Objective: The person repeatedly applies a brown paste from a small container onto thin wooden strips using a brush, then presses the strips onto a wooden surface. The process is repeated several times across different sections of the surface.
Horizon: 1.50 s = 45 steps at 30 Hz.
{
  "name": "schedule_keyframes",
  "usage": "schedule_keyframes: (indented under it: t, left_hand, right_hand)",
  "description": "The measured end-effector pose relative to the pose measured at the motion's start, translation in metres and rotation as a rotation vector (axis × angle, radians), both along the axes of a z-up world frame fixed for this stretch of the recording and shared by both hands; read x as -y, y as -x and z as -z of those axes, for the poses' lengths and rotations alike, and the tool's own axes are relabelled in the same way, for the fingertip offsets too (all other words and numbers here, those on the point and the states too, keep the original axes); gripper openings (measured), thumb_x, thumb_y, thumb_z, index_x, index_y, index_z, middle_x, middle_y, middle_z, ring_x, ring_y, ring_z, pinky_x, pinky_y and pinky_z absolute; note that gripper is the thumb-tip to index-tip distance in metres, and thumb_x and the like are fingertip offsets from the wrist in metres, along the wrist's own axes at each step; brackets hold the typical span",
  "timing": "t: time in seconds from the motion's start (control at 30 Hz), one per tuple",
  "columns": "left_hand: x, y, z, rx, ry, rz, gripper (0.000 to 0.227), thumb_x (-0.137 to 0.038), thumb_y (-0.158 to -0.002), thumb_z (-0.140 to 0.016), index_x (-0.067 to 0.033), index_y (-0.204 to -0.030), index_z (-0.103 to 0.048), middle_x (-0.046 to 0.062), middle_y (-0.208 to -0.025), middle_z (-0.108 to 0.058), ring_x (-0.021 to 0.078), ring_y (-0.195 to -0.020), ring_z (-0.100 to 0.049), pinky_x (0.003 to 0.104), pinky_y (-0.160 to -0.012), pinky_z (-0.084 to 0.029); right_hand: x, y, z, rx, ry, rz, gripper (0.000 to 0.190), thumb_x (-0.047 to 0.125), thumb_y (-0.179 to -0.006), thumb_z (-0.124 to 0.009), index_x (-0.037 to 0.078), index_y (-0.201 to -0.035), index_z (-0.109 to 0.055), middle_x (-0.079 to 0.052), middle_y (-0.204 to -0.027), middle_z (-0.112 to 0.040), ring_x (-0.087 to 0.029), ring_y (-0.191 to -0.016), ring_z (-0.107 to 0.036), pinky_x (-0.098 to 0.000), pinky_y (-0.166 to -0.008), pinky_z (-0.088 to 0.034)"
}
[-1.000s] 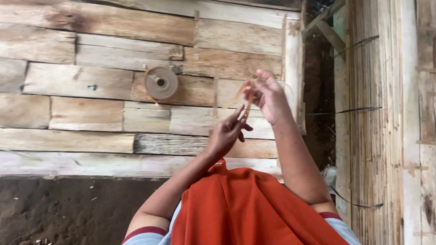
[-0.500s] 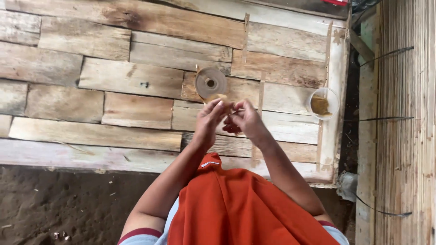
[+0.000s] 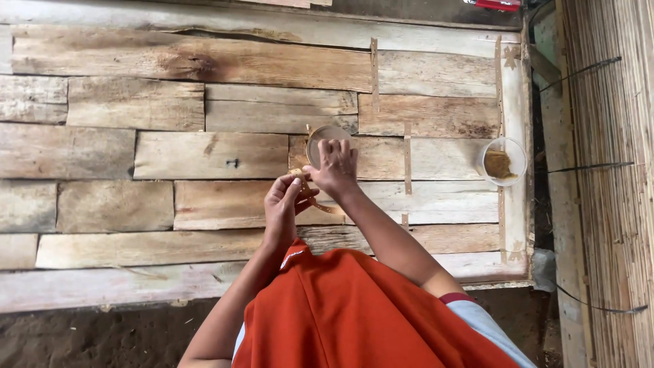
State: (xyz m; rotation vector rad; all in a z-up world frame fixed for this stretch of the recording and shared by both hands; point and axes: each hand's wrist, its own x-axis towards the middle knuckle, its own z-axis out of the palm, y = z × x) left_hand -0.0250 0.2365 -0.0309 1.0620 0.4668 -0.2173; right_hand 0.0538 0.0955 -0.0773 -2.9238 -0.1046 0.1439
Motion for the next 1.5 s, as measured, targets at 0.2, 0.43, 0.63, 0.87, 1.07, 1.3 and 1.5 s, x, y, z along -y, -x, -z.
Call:
schedule_keyframes:
  t: [0.2,0.43,0.63,0.87,1.07,1.3,1.5]
  left_hand:
    - [-0.006,-0.013,-0.004,0.075,0.132,0.115,0.021,-0.019,-0.100,-0.063,-0.0013,-0.111,-0.066,0.017,-0.097,-0.074,0.0282,-0.078,-0.078,0.043,-0.072,-0.065]
    - [-0.001,0.003,-0.025,0.254,0.405,0.301,0.014,0.004,-0.090,-0.071,0.0076,-0.103,-0.069,0.020,-0.075,-0.069,0.0305,-0.069,-0.074,0.046,-0.068,-0.064]
    - [-0.017,-0.013,-0.044,0.381,0.374,0.382,0.012,0.011,-0.089,-0.069,0.0102,-0.101,-0.070,0.023,-0.074,-0.071,0.0294,-0.070,-0.074,0.045,-0.066,-0.064]
    - [-0.013,-0.042,-0.024,0.211,0.281,0.099,0.040,0.000,-0.094,-0.068,-0.0004,-0.134,-0.062,0.019,-0.089,-0.074,0.0294,-0.074,-0.077,0.043,-0.067,-0.067]
    - [0.024,-0.070,-0.016,0.180,0.236,0.176,0.050,-0.005,-0.099,-0.064,-0.0087,-0.147,-0.051,0.021,-0.097,-0.075,0.0345,-0.082,-0.078,0.048,-0.073,-0.067]
    - [0.067,-0.066,-0.036,0.151,0.137,0.404,0.064,-0.015,-0.104,-0.053,-0.0157,-0.162,-0.026,0.039,-0.131,-0.058,0.0501,-0.116,-0.064,0.061,-0.092,-0.058]
    - [0.088,-0.094,-0.011,0.074,0.008,0.577,0.072,-0.061,-0.106,-0.035,-0.0009,-0.127,-0.068,0.018,-0.121,-0.068,0.0309,-0.126,-0.059,0.059,-0.112,-0.039]
  right_hand:
    - [-0.005,-0.010,0.047,0.199,0.048,0.033,0.056,0.047,-0.073,-0.076,0.016,-0.112,-0.049,-0.009,-0.095,-0.060,-0.033,-0.102,-0.053,-0.0514,-0.083,-0.043]
    - [-0.038,-0.028,0.079,0.463,-0.011,-0.324,0.047,0.038,-0.046,-0.075,0.025,-0.085,-0.052,0.000,-0.088,-0.052,-0.026,-0.098,-0.053,-0.0418,-0.071,-0.049]
    - [-0.079,-0.044,0.087,0.257,-0.067,-0.804,0.050,0.032,-0.066,-0.076,0.019,-0.108,-0.053,-0.003,-0.117,-0.053,-0.027,-0.122,-0.045,-0.0419,-0.100,-0.041]
    - [0.001,-0.035,0.021,-0.603,-1.367,-0.121,0.029,0.023,-0.095,-0.062,0.015,-0.124,-0.065,-0.008,-0.122,-0.068,-0.024,-0.114,-0.065,-0.0336,-0.091,-0.054]
    - [0.050,-0.012,-0.064,-0.404,-1.520,0.275,0.035,0.032,-0.102,-0.062,0.003,-0.119,-0.068,-0.015,-0.095,-0.069,-0.021,-0.090,-0.067,-0.0340,-0.074,-0.058]
    - [0.064,0.001,-0.096,-0.086,-1.482,0.465,0.010,0.010,-0.098,-0.069,0.001,-0.102,-0.070,-0.010,-0.073,-0.064,-0.013,-0.057,-0.066,-0.0255,-0.041,-0.055]
    - [0.093,0.014,-0.098,-0.018,-1.205,0.313,0.017,0.014,-0.103,-0.063,0.003,-0.091,-0.068,-0.013,-0.068,-0.070,-0.014,-0.060,-0.067,-0.0283,-0.048,-0.061]
